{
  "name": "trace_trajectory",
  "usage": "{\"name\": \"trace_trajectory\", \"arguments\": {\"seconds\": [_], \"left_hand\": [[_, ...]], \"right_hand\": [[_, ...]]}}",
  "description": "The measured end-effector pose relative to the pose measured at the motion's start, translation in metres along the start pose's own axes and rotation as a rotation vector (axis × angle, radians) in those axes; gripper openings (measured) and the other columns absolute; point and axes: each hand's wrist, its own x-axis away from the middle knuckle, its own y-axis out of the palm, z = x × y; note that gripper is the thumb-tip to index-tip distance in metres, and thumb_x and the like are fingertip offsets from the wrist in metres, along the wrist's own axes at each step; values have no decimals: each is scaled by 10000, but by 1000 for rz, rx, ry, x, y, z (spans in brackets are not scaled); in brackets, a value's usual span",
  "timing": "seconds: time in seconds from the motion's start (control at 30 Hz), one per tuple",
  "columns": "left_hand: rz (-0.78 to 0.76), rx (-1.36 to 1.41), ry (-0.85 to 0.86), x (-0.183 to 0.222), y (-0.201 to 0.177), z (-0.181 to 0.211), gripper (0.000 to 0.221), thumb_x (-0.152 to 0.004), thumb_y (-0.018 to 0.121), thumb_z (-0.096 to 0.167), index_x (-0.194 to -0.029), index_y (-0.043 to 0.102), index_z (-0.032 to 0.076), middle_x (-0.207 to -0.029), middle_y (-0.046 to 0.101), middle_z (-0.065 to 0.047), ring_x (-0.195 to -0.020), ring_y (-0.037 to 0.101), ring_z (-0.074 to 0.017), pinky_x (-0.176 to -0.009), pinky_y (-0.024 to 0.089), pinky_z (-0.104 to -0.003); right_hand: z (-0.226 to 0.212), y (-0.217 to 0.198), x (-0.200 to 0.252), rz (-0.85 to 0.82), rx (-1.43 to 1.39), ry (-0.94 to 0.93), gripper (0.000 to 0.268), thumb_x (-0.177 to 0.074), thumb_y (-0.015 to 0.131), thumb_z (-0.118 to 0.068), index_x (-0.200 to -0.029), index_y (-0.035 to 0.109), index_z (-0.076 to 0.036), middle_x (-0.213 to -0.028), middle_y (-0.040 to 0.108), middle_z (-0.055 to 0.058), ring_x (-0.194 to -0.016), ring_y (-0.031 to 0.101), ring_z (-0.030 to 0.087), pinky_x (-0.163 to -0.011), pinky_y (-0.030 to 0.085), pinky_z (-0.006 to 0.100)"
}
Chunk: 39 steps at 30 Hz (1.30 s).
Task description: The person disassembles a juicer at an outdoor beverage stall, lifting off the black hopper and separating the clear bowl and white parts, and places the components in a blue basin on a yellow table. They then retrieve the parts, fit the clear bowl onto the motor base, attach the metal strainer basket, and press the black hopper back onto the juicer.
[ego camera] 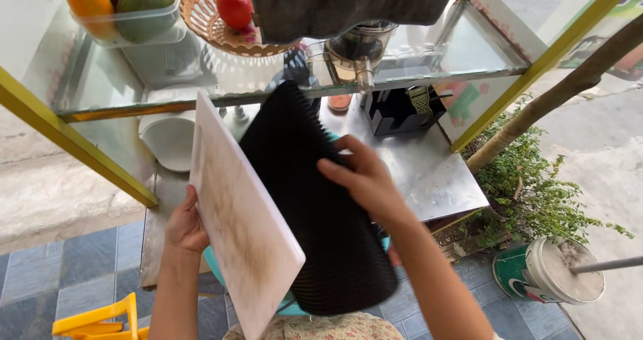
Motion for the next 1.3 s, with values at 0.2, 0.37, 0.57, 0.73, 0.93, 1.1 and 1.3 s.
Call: {"name": "trace_trajectory", "arguments": {"seconds": [0.2, 0.37, 0.57, 0.73, 0.93, 1.1, 1.3], "left_hand": [[-23, -49, -113, 5, 93, -30, 526, -1066, 477, 436, -1466, 532, 100, -1422, 631, -107, -1290, 604, -289, -1059, 485, -506], [-44, -127, -154, -4, 158, -69, 521, -1067, 455, 428, -1475, 524, 112, -1421, 621, -99, -1292, 599, -279, -1060, 482, -497], [-41, -106, -230, -24, 162, -106, 517, -1088, 480, 422, -1468, 525, 73, -1396, 634, -102, -1269, 607, -258, -1060, 480, -473], [25, -207, -175, -36, 168, -113, 516, -1046, 481, 419, -1443, 550, 97, -1373, 658, -79, -1255, 616, -234, -1048, 480, -459], [107, -196, -47, -40, 150, -117, 482, -1106, 494, 405, -1490, 530, 115, -1415, 645, -50, -1295, 607, -214, -1080, 462, -447], [196, -196, -39, -38, 148, -127, 481, -1092, 479, 415, -1479, 534, 135, -1409, 645, -46, -1281, 611, -210, -1065, 467, -451], [297, -261, -23, -33, 168, -131, 505, -1079, 470, 434, -1469, 538, 121, -1405, 643, -53, -1288, 607, -209, -1060, 466, -439]], "right_hand": [[-88, -113, 66, 238, -230, -82, 344, -893, 739, -52, -1225, 662, -3, -999, 732, 85, -818, 710, 141, -714, 593, 274], [-101, -203, 99, 437, -219, -201, 311, -908, 700, -30, -1215, 659, -3, -1028, 744, 73, -855, 720, 118, -752, 601, 253], [-42, -270, 68, 525, 258, -100, 249, -969, 730, -125, -1168, 632, -13, -898, 694, 43, -750, 624, 85, -617, 496, 237], [66, -309, 1, 457, 241, 16, 306, -918, 755, -180, -1145, 624, -23, -902, 711, 77, -774, 670, 140, -658, 544, 280], [244, -328, -56, 106, 158, 247, 681, -999, 405, -593, -1473, 567, -131, -1436, 599, 62, -1297, 552, 188, -1016, 492, 388], [326, -295, -96, 165, 352, 315, 886, -922, 557, -721, -1467, 517, -24, -1522, 550, 209, -1416, 504, 324, -1168, 376, 406], [402, -248, -86, 161, 933, 475, 1009, -826, 728, -704, -1545, 392, -81, -1547, 365, 300, -1404, 360, 474, -1141, 342, 499]]}}
